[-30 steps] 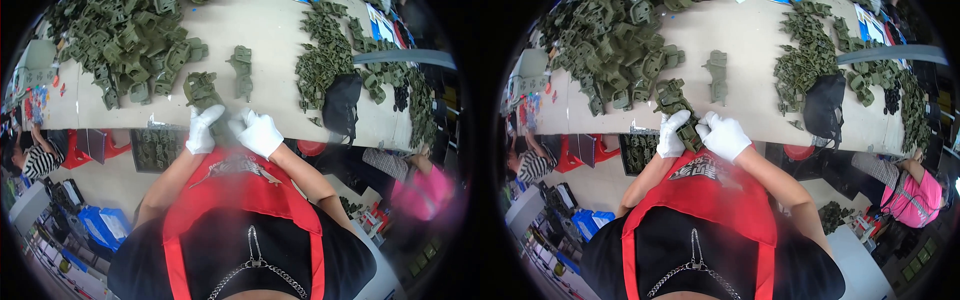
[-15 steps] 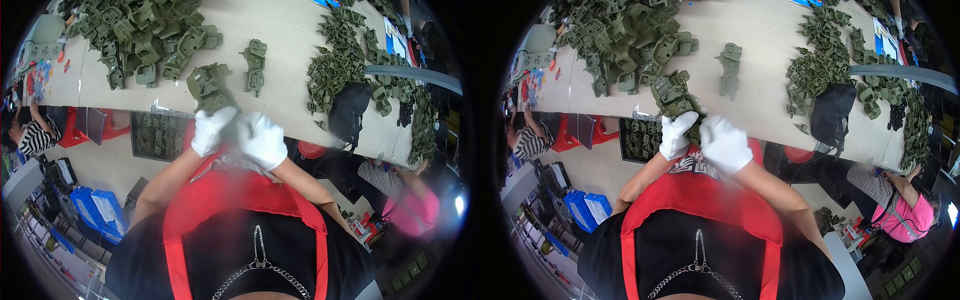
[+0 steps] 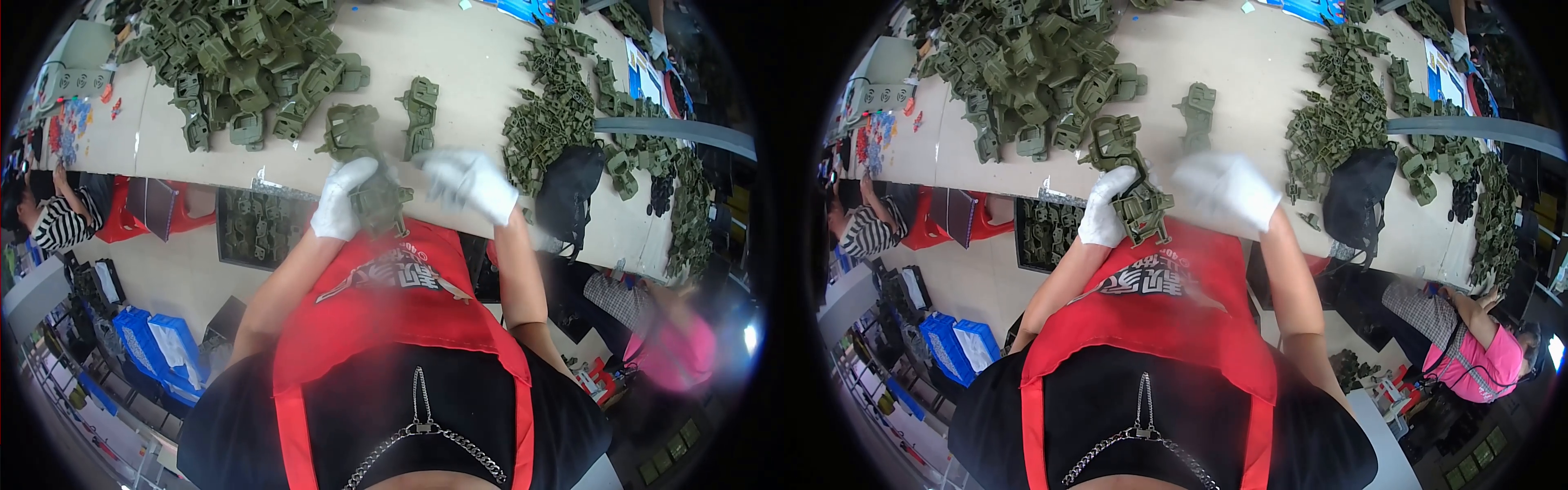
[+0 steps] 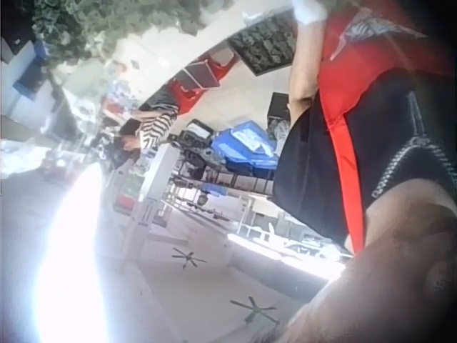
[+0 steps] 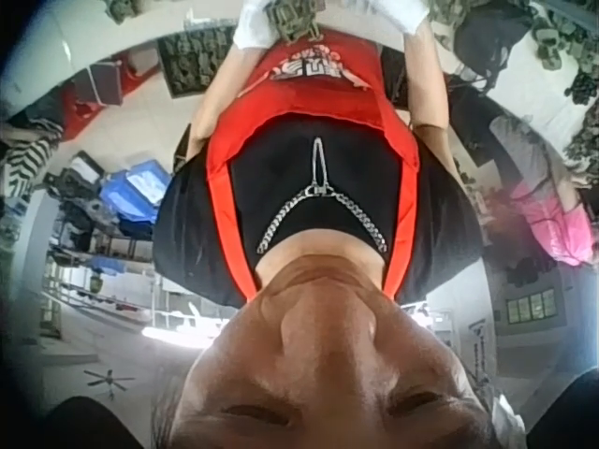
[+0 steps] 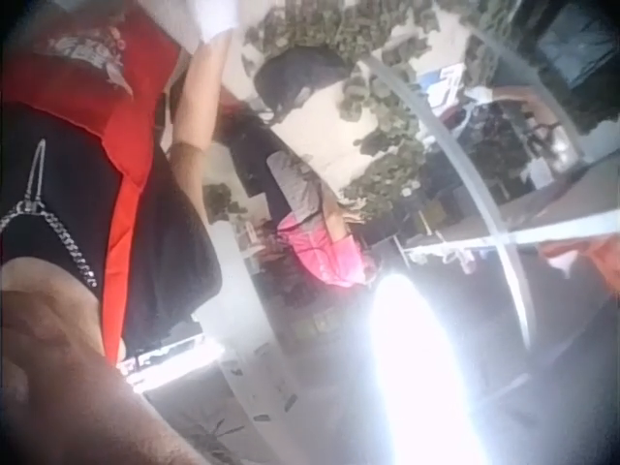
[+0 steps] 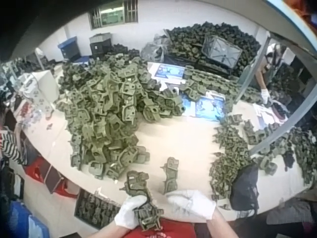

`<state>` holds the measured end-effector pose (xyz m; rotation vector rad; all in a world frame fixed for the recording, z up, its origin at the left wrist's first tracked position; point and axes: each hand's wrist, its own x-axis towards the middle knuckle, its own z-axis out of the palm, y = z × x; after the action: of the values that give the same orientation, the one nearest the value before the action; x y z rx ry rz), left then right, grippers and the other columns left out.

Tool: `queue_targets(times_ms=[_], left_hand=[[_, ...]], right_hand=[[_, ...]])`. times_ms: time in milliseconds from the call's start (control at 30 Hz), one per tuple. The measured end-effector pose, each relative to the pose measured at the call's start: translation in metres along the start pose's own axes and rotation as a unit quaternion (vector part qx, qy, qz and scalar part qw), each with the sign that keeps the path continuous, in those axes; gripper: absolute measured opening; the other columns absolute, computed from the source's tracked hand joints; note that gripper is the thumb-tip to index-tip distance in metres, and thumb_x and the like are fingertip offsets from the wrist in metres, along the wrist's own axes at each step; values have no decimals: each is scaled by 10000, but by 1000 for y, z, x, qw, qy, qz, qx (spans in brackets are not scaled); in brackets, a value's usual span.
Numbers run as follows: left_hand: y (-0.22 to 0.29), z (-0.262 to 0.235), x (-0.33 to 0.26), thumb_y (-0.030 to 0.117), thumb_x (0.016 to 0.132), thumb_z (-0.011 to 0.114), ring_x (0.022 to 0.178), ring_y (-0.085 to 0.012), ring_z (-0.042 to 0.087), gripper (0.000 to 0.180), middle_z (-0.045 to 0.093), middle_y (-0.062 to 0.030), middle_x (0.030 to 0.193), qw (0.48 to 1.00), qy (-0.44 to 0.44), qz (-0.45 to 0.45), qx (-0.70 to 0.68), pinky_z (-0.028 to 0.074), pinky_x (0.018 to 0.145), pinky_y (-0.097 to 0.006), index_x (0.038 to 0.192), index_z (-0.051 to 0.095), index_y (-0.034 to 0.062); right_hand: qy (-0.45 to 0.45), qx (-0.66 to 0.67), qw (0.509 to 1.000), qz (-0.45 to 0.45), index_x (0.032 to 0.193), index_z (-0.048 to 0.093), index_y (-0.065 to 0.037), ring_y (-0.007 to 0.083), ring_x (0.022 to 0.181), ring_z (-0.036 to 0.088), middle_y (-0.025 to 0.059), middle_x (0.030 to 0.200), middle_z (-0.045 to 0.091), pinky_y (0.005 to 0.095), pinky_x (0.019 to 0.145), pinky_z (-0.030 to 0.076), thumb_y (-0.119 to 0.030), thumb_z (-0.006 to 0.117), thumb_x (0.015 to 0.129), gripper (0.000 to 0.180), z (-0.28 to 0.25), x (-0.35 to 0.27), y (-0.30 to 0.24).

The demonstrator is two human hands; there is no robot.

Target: The person organizes and stacks green plastic toy tank parts by hand at a factory workstation.

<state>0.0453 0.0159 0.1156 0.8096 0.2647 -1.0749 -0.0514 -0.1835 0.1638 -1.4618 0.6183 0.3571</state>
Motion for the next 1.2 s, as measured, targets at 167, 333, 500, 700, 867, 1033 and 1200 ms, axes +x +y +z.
queue_targets(times_ms=[167, 333, 500, 700, 867, 1033, 1200], left_hand=[[7, -5, 1, 267, 887, 601, 908, -246, 629, 352, 628, -92, 1041, 1000, -12, -7, -15, 540, 808, -419, 1152, 559, 39], [4, -1, -8, 689, 841, 504, 933, -230, 612, 728, 598, -91, 1104, 998, 14, 44, 44, 542, 803, -418, 1225, 503, 70], [5, 6, 12, 849, 707, 426, 923, -220, 598, 923, 581, -68, 1096, 978, -7, 126, 165, 541, 811, -430, 1207, 499, 76], [10, 90, 2, 842, 697, 478, 1003, -145, 550, 1024, 559, -42, 1177, 957, -149, 198, 149, 476, 832, -291, 1358, 431, 62], [-1, 94, 7, 706, 777, 593, 1036, -138, 560, 891, 559, -59, 1203, 948, -262, 163, 75, 483, 836, -274, 1357, 419, 52], [12, 94, 33, 311, 839, 636, 889, -133, 592, 557, 598, -35, 1083, 915, -187, 186, 305, 493, 795, -282, 1295, 472, 35], [18, 118, 31, 188, 809, 647, 1040, -190, 599, 485, 623, -89, 1144, 961, -164, 170, 141, 480, 913, -334, 1250, 537, 19]], right_hand=[[396, -254, 883, 10, 1153, 623, 23, 285, 950, 656, 190, 1005, 686, 354, 879, 494, -400, 767, 723, 620, -7, 124, 56], [308, -224, 923, -54, 1217, 599, 22, 272, 1039, 638, 179, 1137, 660, 336, 930, 476, -302, 727, 780, 558, -45, 170, 100], [194, 9, 965, -179, 1338, 517, -7, 44, 643, 467, -50, 726, 508, 192, 613, 430, -72, 699, 794, 577, -51, 24, -15], [308, -419, 819, -243, 1130, 650, -181, 324, 698, 621, 103, 799, 616, 407, 656, 534, -241, 655, 811, 325, 25, -38, -69], [308, -391, 821, -279, 1118, 642, -173, 302, 715, 626, 95, 801, 602, 402, 649, 528, -215, 664, 806, 316, 11, -42, -74], [363, -318, 792, -373, 1048, 663, -126, 280, 744, 646, 102, 901, 661, 359, 654, 530, -188, 700, 776, 282, -1, -17, -55], [222, -82, 943, -236, 1044, 661, -34, 210, 666, 664, 148, 828, 698, 317, 645, 525, -248, 731, 785, 343, -25, -8, -80]])
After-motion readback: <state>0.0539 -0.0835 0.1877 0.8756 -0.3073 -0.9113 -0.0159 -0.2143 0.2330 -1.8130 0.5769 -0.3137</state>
